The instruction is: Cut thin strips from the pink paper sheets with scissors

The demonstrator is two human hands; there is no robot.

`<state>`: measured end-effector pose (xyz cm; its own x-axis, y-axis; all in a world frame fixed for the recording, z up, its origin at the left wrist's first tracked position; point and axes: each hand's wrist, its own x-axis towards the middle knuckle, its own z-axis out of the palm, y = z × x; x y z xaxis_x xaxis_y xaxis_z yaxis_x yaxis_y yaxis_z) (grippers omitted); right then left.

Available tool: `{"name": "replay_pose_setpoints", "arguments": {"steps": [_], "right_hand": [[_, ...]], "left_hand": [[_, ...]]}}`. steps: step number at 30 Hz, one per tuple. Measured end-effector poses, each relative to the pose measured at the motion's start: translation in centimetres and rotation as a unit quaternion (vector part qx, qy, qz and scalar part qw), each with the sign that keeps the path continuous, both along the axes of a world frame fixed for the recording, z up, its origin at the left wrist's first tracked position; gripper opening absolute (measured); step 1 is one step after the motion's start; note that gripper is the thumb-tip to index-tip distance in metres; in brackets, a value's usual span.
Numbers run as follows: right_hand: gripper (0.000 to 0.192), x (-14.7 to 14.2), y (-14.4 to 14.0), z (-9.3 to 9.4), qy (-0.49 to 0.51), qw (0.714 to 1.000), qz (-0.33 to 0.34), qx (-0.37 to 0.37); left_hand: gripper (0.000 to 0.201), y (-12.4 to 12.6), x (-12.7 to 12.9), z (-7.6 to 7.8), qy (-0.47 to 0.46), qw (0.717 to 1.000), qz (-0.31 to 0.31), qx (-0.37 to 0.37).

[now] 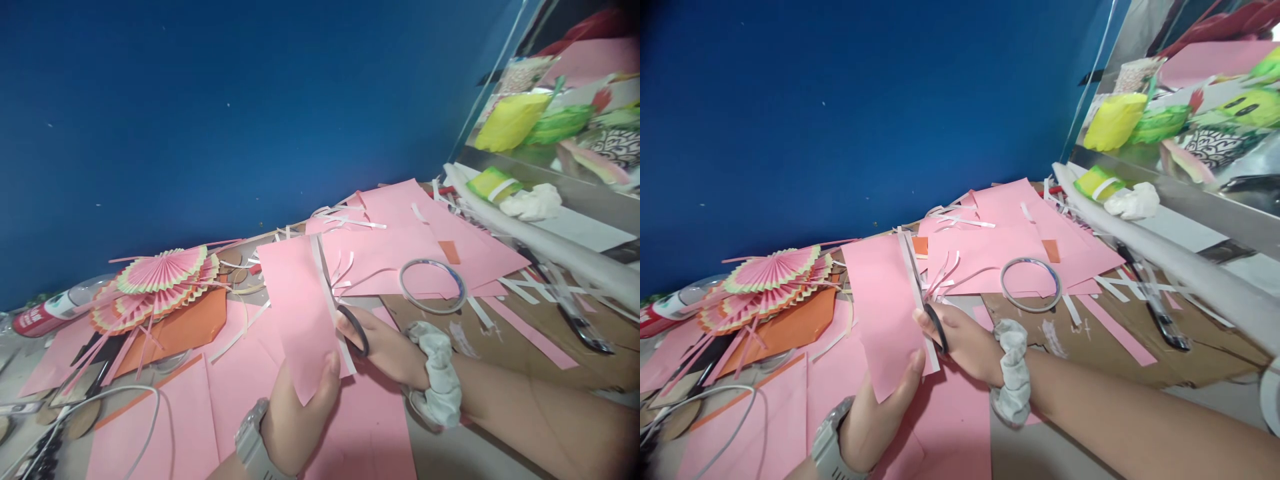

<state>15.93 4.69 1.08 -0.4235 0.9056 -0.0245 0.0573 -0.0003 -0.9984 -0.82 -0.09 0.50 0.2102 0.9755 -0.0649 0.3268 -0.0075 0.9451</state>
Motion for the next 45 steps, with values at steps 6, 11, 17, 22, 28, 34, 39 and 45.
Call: {"name": "replay_pose_setpoints", "arguments": {"steps": [6,11,17,22,28,34,39,45], "right_hand": [[0.051,0.2,0.1,0.1,-0.006,1.000,-0.003,0.009],[0.052,0.2,0.0,-0.1,-0.022,1.000,-0.007,-0.001],[0.052,0.1,0.1,0.0,-0.036,0.999,-0.012,0.015],[0.054,0.1,0.1,0.0,-0.039,0.999,-0.014,0.024],[0.054,0.1,0.2,0.1,-0.041,0.998,-0.022,0.029],[0.054,0.0,0.1,0.1,-0.034,0.998,-0.033,0.031],[0.051,0.0,0.1,0.3,-0.034,0.998,-0.034,0.027],[0.047,-0.1,0.1,0.3,-0.009,0.999,-0.029,0.028]], "left_hand": [[0.034,0.1,0.1,0.3,-0.010,1.000,-0.013,0.001],[0.034,0.1,0.1,0.3,0.002,1.000,-0.005,-0.004],[0.031,0.0,0.1,0.4,-0.008,1.000,-0.015,-0.013],[0.032,0.0,0.0,0.2,-0.014,1.000,-0.017,-0.012],[0.033,0.2,0.1,0.2,-0.020,1.000,-0.017,-0.015],[0.037,0.1,-0.2,-0.1,-0.001,0.999,-0.018,-0.029],[0.038,0.1,-0.2,-0.3,0.012,0.999,-0.021,-0.031],[0.046,0.0,-0.5,-0.8,0.048,0.999,-0.018,-0.020]]}}
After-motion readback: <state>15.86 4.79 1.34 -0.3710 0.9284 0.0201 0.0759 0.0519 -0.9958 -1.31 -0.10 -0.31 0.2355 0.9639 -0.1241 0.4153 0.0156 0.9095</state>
